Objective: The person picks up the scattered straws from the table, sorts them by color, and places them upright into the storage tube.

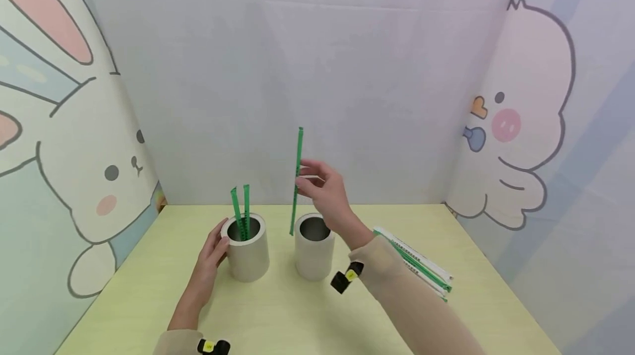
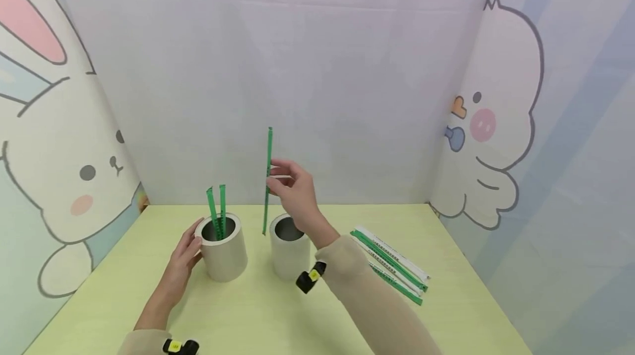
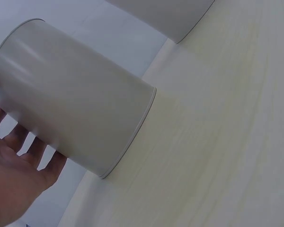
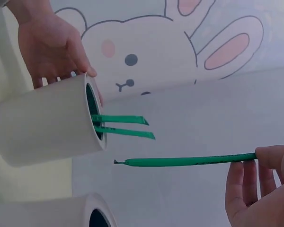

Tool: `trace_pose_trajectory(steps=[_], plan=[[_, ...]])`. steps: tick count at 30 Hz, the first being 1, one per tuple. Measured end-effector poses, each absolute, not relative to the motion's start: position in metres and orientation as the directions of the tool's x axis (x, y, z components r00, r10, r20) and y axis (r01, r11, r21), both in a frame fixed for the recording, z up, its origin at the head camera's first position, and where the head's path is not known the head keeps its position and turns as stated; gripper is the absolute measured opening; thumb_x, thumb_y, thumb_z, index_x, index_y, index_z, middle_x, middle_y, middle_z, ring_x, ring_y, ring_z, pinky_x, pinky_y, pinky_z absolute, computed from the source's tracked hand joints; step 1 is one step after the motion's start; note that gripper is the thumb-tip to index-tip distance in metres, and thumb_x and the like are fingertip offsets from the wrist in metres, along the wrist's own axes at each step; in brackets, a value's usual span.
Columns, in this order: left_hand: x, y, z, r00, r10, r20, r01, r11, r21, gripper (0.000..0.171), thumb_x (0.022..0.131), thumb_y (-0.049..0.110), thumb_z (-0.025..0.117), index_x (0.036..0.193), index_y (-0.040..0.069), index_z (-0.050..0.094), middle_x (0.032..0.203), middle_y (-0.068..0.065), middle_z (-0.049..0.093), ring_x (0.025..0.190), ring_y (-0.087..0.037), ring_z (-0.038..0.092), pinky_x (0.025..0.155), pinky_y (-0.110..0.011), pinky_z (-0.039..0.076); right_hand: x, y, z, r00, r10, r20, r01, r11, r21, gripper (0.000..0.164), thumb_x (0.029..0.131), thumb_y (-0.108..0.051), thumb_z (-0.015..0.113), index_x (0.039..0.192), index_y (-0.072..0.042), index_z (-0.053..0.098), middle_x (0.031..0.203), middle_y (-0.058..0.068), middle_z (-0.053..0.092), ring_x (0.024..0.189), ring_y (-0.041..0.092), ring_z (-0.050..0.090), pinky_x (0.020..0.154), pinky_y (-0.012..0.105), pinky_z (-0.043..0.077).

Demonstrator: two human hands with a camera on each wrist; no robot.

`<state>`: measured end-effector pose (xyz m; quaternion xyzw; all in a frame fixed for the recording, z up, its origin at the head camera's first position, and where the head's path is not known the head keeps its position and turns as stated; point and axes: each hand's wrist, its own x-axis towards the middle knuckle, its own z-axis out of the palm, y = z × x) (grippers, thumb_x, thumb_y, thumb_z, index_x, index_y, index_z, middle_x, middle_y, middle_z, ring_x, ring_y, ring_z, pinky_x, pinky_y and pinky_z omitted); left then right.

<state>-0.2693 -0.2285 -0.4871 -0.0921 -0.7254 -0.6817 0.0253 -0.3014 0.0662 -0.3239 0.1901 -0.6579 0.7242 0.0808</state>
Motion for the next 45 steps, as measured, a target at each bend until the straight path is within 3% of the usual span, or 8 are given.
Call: trace_pose_trajectory(steps=[13,26,35,45], plan=[[-0.27,-0.23,-0.488,-0.981,0.101,0.167,0.174,0.067,0.982,0.065,0.116,0.044,0.039,0.172,0.022,0.015,0.177,-0.01,0.014,0.163,-0.041,0.01,0.125,-0.075,0.011,-0.323,-0.02,-0.341,-0.884,-0.068,0.463,-0.454,-0.115,-0.884,0.033,0.102,-0.006,0.072,0.132,-0.02,0.071,0.114,0.0,0.069,0.102,0.017,0.068,0.089,0.033,0.064],[-0.27,-0.229,-0.487,-0.98,0.107,0.169,0.176,0.064,0.982,0.064,0.116,0.043,0.037,0.172,0.022,0.014,0.177,-0.011,0.016,0.162,-0.04,0.012,0.125,-0.075,0.011,-0.325,-0.036,-0.408,-0.92,-0.109,0.377,-0.378,-0.011,-0.926,0.037,0.101,-0.006,0.072,0.134,-0.021,0.07,0.115,-0.002,0.07,0.101,0.011,0.068,0.084,0.028,0.062],[-0.27,-0.228,-0.488,-0.981,0.107,0.165,0.171,0.057,0.984,0.064,0.116,0.044,0.037,0.172,0.023,0.014,0.176,-0.011,0.017,0.161,-0.038,0.014,0.126,-0.073,0.012,-0.312,-0.005,-0.389,-0.882,-0.268,0.387,-0.424,0.097,-0.9,0.042,0.103,-0.013,0.072,0.144,-0.018,0.064,0.13,0.006,0.07,0.116,0.02,0.068,0.094,0.032,0.061],[-0.272,-0.23,-0.489,-0.982,0.104,0.161,0.168,0.063,0.984,0.065,0.116,0.045,0.038,0.172,0.023,0.014,0.177,-0.01,0.015,0.163,-0.038,0.011,0.126,-0.074,0.012,-0.295,0.103,-0.362,-0.835,-0.426,0.347,-0.503,0.337,-0.796,0.047,0.102,-0.012,0.072,0.146,-0.021,0.063,0.138,0.002,0.066,0.121,0.024,0.069,0.099,0.039,0.06]])
